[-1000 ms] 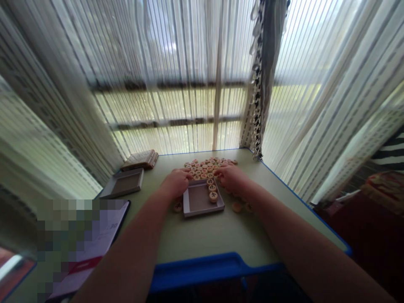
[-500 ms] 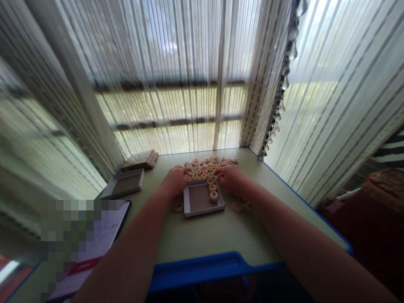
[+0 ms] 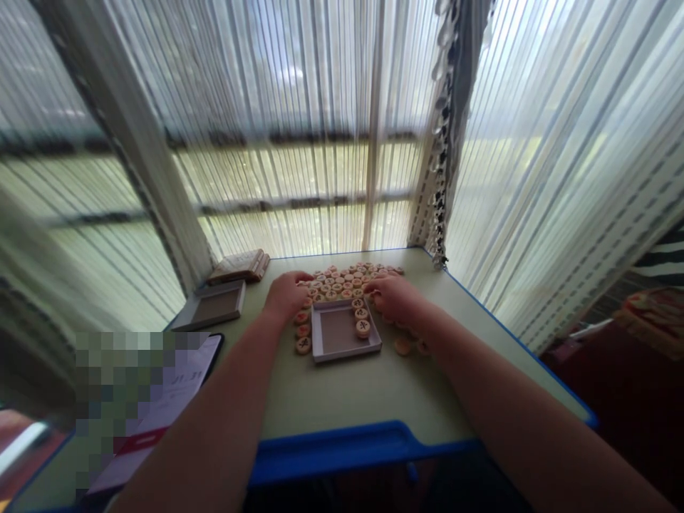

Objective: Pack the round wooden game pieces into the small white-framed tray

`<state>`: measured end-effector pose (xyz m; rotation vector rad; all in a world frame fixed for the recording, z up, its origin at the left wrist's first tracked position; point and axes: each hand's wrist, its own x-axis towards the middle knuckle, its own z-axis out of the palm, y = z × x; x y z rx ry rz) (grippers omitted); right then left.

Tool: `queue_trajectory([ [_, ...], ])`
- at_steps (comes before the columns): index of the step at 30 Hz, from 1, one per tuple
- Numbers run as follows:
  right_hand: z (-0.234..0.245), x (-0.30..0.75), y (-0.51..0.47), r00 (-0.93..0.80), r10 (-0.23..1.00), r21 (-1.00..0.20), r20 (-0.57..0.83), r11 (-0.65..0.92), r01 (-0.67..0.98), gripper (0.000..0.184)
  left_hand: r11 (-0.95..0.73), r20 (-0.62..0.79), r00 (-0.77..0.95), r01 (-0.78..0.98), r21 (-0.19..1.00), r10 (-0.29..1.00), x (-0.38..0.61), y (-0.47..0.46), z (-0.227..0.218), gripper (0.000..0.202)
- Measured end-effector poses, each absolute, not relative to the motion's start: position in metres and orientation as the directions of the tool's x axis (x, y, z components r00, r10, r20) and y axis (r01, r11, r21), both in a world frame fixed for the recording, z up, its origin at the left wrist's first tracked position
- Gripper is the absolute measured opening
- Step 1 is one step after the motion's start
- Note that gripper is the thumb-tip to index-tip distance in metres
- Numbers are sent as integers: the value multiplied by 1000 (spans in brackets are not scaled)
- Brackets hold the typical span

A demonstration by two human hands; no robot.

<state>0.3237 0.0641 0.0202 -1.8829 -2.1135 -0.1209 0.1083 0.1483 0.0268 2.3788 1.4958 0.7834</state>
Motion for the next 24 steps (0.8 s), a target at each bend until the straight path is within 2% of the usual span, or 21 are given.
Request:
queue_trajectory([
  [4,19,325,66,-54,956,-123,290,93,988,33,-670,343,575,634,386,742,121,141,29,38],
  [7,17,325,66,-44,952,-154,304,95,983,39,-704,296,639,633,324,710,127,136,30,37],
  [10,17,325,67,-34,955,-183,295,92,979,40,-663,212,629,702,260,748,128,134,30,49],
  [13,18,326,65,15,955,-213,297,51,976,40,-625,211,589,749,222,780,126,134,29,56],
  [16,23,329,62,168,927,-266,336,-78,961,46,-626,252,578,755,198,776,127,134,29,59],
  [20,30,339,57,379,865,-271,330,-297,915,48,-601,194,571,780,174,797,128,132,30,65],
  [24,33,344,57,430,850,-297,306,-343,891,45,-616,186,592,778,122,784,129,126,32,68],
])
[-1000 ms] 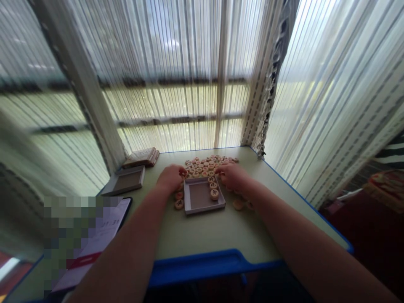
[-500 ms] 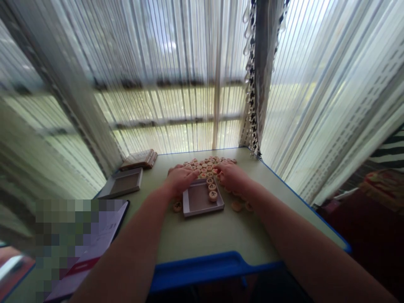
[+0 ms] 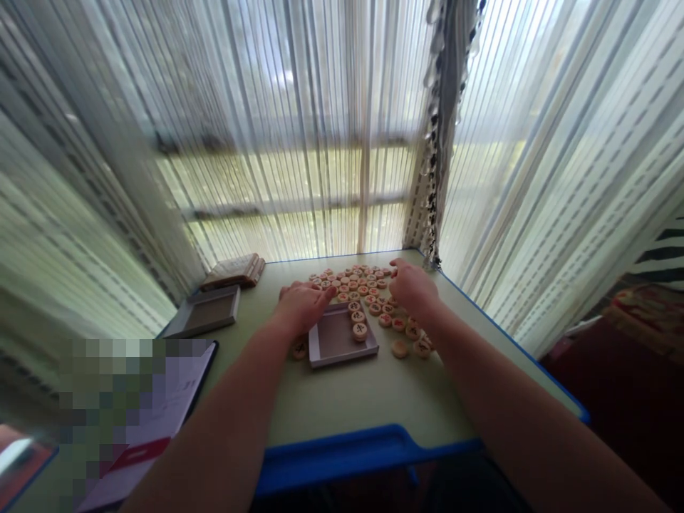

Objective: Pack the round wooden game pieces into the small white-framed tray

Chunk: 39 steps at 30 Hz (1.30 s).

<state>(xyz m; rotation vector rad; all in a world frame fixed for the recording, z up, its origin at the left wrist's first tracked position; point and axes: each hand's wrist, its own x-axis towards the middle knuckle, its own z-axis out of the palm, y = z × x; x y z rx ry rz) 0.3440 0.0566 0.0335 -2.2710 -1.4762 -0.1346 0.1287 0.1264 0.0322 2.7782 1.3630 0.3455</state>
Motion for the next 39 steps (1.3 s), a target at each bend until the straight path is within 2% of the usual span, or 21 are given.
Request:
queue_trajectory([
  [5,33,340,56,448,820,-300,355,-354,886,40,-594,174,579,804,46,797,130,119,35,77],
  [13,24,340,64,347,877,-320,334,-241,916,33,-578,115,570,814,50,813,134,120,32,78],
  [15,21,340,67,266,906,-319,330,-158,934,34,-591,124,582,805,46,803,134,121,31,79],
  [19,15,338,71,10,925,-283,380,105,953,38,-613,154,602,790,33,784,133,121,30,78],
  [21,14,339,72,-40,913,-271,405,162,949,40,-622,168,609,782,34,775,133,121,30,75],
  [31,19,341,67,-4,906,-277,423,134,951,37,-626,163,607,770,123,778,131,125,30,62],
  [35,22,343,66,-32,934,-321,356,155,934,27,-652,170,635,754,77,754,131,128,29,64],
  [39,24,349,67,53,957,-374,285,60,926,25,-654,190,633,753,73,750,131,131,28,66],
])
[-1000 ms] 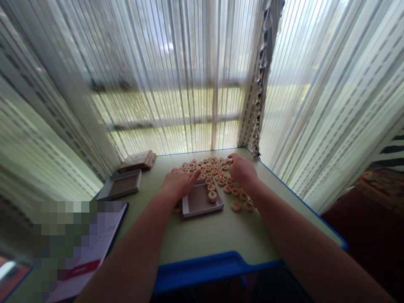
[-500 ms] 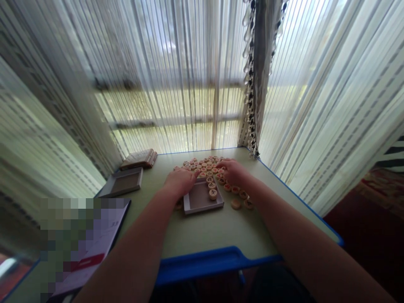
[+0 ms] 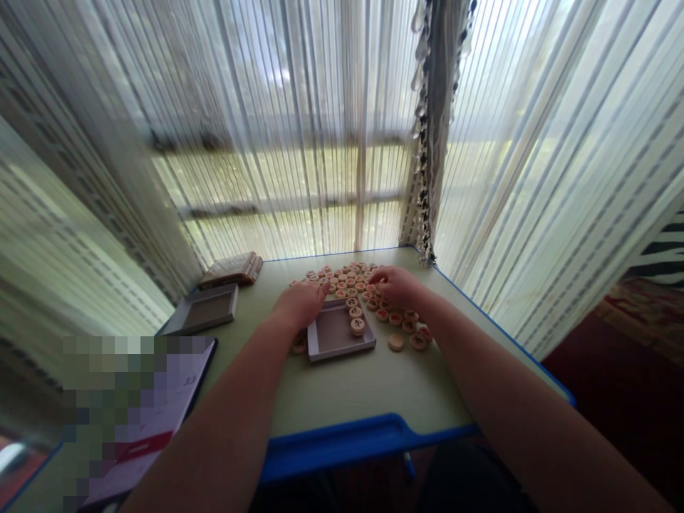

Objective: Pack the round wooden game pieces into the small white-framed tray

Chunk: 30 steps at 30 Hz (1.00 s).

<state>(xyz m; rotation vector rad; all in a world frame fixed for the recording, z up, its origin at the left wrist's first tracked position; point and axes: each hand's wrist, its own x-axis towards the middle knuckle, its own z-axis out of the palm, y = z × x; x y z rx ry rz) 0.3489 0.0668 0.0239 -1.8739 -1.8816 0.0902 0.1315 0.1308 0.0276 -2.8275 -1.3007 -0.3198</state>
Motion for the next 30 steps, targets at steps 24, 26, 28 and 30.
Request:
queue_trajectory([
  [24,32,352,60,30,979,-196,200,9,981,29,-720,193,705,694,11,683,138,138,31,50],
  [26,32,351,59,15,975,-195,222,29,980,28,-725,210,706,688,24,676,137,139,31,41],
  [28,32,350,58,0,971,-203,240,50,978,28,-716,218,690,694,74,691,136,143,31,34],
  [30,32,350,59,-4,969,-213,248,58,975,30,-697,207,668,703,141,715,135,147,30,31],
])
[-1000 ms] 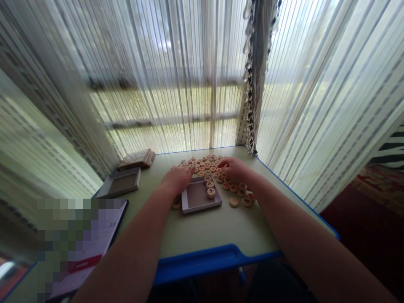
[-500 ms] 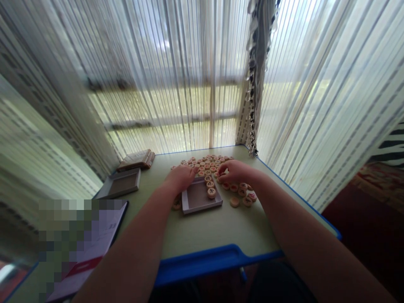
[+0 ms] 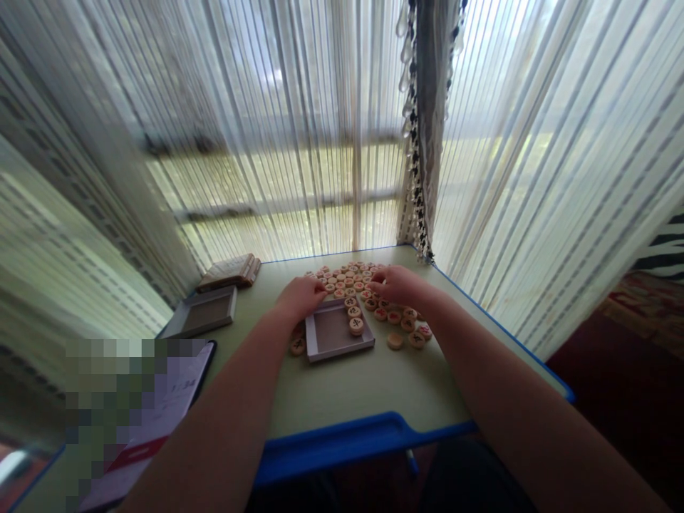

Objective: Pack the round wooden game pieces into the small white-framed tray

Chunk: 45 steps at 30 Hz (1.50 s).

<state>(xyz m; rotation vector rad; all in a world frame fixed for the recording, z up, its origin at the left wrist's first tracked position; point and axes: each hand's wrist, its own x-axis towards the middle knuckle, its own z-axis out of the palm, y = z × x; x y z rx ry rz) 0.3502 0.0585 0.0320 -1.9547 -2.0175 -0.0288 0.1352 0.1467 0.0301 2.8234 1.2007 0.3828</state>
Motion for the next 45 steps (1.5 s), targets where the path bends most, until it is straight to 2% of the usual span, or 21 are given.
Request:
queue_trajectory([
  [8,23,355,66,17,962,-196,272,38,980,34,-624,188,598,711,325,779,132,159,26,30],
  [14,26,355,63,71,942,-257,329,17,966,28,-630,340,533,695,347,775,132,152,31,32],
  [17,32,350,60,37,926,-257,376,66,964,26,-589,396,436,621,517,808,129,147,39,35],
  [20,40,338,55,-1,898,-269,440,132,954,26,-499,371,358,393,773,857,125,139,46,41],
  [23,44,321,49,-76,843,-271,532,254,928,27,-375,263,457,171,911,849,121,129,53,45],
  [26,45,304,43,-178,789,-241,589,382,892,33,-316,203,579,100,943,790,118,118,58,43],
  [29,44,295,39,-248,778,-209,577,434,876,30,-309,169,606,134,941,777,115,112,59,40],
  [34,40,292,38,-270,791,-221,549,449,866,26,-300,128,618,182,937,775,114,113,54,41],
  [45,45,282,32,-264,772,-247,578,473,846,22,-199,94,678,78,977,729,113,112,55,35],
])
